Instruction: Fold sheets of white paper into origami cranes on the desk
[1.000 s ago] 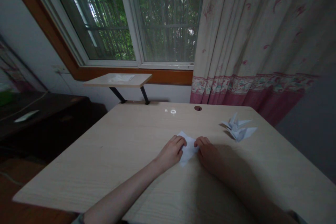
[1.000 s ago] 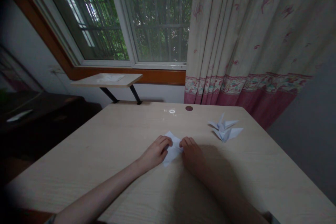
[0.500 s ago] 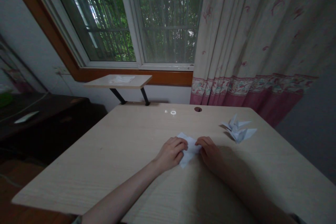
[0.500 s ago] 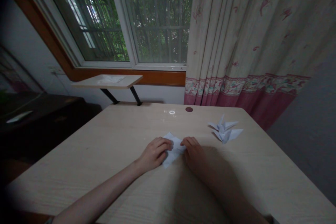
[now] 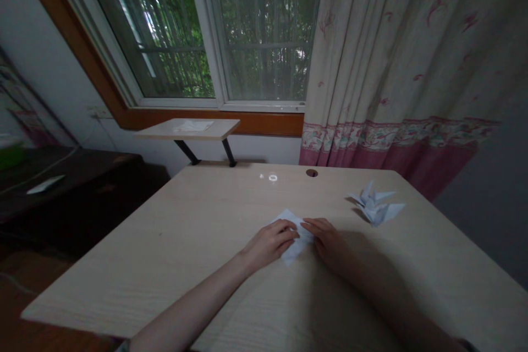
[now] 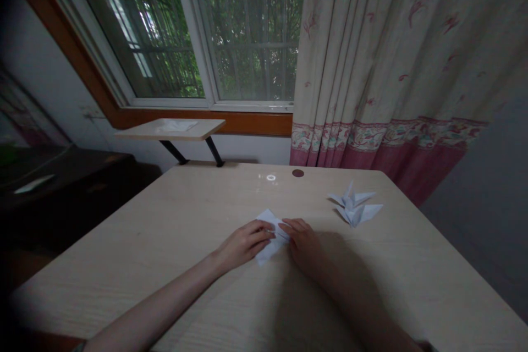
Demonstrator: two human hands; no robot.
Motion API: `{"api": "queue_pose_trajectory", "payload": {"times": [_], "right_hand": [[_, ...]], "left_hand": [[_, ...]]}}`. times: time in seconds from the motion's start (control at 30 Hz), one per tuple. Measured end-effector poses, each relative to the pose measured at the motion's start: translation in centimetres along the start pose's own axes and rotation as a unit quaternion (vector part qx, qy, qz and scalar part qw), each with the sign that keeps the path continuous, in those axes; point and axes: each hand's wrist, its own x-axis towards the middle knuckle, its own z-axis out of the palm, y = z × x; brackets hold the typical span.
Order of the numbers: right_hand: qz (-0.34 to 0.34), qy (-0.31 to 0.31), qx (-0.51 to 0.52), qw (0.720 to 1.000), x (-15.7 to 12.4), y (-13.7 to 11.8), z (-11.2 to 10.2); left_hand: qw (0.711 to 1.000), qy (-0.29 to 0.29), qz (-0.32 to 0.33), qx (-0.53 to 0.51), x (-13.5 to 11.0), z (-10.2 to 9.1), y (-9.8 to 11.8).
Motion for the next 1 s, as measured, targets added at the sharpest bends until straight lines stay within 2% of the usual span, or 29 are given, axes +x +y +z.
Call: {"api": "queue_pose_trajectory", "payload": {"times": [0.4, 0.67, 1.0], "right_hand": [[0.071, -0.018, -0.013, 0.997, 0.5, -1.7, -1.2], [0.092, -0.004, 0.018, 0.996, 0.1, -1.5, -0.9], [0.099, -0.015, 0.044, 0.994, 0.8, -2.5, -1.7]], "left_hand": [[0.998, 0.015, -0.005, 0.059, -0.1, -0.6, -0.6], [0.989, 0.029, -0.030, 0.139, 0.0, -0.8, -0.4], [0.991, 0.060, -0.078, 0.095, 0.2, -0.9, -0.1]]}}
